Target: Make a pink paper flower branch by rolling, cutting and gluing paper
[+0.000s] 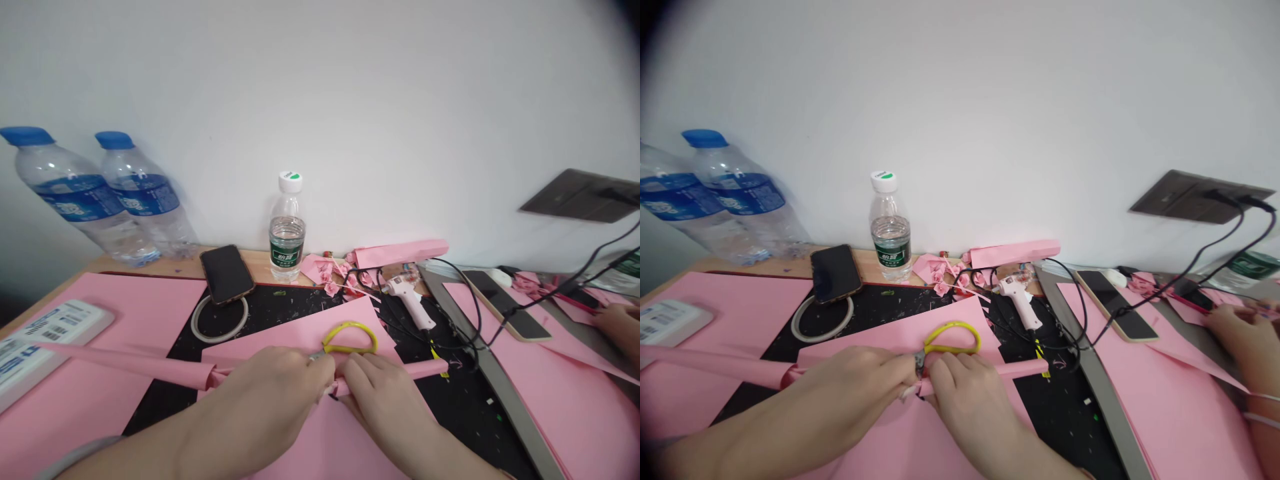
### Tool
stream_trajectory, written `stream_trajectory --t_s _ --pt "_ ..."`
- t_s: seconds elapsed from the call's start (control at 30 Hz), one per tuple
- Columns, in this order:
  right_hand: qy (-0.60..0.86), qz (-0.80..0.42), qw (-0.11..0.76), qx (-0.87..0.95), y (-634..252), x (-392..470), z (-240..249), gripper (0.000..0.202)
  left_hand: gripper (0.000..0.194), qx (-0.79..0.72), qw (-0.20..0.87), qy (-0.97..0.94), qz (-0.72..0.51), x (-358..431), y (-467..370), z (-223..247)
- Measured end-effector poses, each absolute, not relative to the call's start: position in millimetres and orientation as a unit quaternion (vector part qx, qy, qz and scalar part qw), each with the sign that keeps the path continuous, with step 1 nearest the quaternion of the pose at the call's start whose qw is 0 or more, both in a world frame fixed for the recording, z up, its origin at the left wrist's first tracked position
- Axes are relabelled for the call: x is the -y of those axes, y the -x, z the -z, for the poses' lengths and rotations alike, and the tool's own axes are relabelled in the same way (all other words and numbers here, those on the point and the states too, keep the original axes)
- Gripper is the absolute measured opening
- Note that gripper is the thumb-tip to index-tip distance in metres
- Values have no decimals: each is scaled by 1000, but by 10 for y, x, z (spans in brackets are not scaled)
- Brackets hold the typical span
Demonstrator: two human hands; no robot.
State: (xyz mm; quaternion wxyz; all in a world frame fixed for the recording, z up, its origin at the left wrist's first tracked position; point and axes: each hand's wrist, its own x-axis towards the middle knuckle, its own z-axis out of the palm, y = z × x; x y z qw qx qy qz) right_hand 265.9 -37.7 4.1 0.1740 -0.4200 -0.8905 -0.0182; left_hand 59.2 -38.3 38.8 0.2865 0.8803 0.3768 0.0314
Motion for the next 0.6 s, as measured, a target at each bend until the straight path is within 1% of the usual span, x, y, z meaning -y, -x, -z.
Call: stream_trajectory --t_s 0.07,0.13,0.23,0.37,0.5,0.6 --pt "421 28 153 894 -2654 384 -39 15 22 -369 267 -890 -22 179 -669 -500" --pt "421 36 139 895 -2647 387 -31 15 20 -361 272 -891 -33 103 -697 -534" --pt "417 43 129 899 -2645 383 -24 14 20 -371 344 -860 -67 120 -678 -509" --pt "408 26 125 904 -2671 369 -55 14 28 -401 471 -780 -94 128 -656 -484" --pt "408 -31 177 895 -2702 356 -122 21 27 -416 545 -721 -99 86 -671 -488" --pt "394 -11 216 893 -2708 338 -167 30 24 -419 613 -664 -92 71 -688 -484"
